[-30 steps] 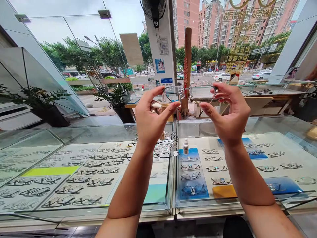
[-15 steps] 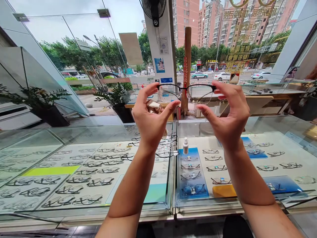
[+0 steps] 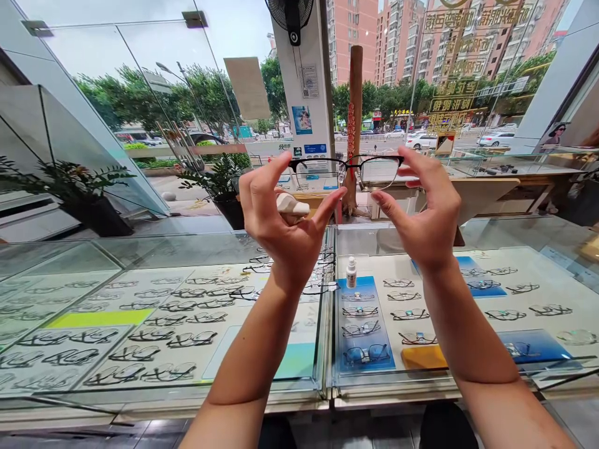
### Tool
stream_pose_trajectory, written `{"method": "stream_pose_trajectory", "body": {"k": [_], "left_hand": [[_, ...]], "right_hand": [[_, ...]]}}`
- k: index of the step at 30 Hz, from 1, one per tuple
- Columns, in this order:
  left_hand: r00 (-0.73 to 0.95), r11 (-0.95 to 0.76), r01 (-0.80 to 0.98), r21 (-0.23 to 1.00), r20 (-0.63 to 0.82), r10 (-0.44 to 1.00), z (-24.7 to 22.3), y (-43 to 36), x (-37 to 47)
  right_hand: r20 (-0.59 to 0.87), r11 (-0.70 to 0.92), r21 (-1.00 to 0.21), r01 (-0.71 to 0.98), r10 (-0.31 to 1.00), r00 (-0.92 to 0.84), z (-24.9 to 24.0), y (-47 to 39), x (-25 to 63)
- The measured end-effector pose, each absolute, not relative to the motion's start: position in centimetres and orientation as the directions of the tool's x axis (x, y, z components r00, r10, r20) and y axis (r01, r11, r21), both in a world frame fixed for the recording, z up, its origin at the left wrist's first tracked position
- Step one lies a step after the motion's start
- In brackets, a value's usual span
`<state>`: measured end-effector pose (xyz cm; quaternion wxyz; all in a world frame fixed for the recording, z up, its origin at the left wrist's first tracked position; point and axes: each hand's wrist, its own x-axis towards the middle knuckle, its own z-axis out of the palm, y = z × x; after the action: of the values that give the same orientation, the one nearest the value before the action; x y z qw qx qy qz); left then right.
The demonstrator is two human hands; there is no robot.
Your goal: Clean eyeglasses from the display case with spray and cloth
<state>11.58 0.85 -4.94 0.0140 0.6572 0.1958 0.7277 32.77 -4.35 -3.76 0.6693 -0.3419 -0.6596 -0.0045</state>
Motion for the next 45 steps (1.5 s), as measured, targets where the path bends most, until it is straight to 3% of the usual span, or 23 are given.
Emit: {"method": "stream_pose_trajectory", "body": {"k": [3,5,11,13,20,27,36,45], "left_hand": [[-0.271,-0.892,0.406,0.201,0.958,0.093,-4.7,0.5,11.7],[-0.281,-0.875,0.447,0.186,0.958,0.060,-4.6,0.3,11.7],[-0.216,-0.904,0.244,0.350,0.929,0.301,-4.6,0.3,11.5],[-0.226,-0.882,0.257,0.394,0.912,0.342,-4.5,0.3,11.6],[-0.238,-0.825,0.421,0.378,0.923,0.301,-3.9,0.4,12.1],[-0.208,-0.819,0.466,0.335,0.941,0.267,-4.4,1.7,11.9],[-0.243,-0.840,0.444,0.311,0.944,0.221,-4.5,1.0,11.7],[-0.136,-0.888,0.323,0.327,0.945,0.299,-4.7,2.9,11.8]], "right_hand": [[0.875,0.761,-0.471,0.446,0.466,0.129,-3.7,-4.2,32.8],[0.874,0.760,-0.471,0.447,0.469,0.125,-3.6,-4.3,32.8],[0.900,0.752,-0.418,0.510,0.420,0.118,-3.5,-4.2,32.6],[0.916,0.746,-0.383,0.545,0.384,0.118,-3.6,-4.0,32.7],[0.956,0.726,-0.281,0.627,0.272,0.113,-4.1,-3.3,32.8],[0.950,0.746,-0.308,0.590,0.271,0.153,-3.8,-3.8,32.5],[0.891,0.780,-0.436,0.449,0.443,0.095,-4.3,-2.3,33.4],[0.973,0.747,-0.228,0.624,0.190,0.128,-4.8,-3.4,32.2]]}}
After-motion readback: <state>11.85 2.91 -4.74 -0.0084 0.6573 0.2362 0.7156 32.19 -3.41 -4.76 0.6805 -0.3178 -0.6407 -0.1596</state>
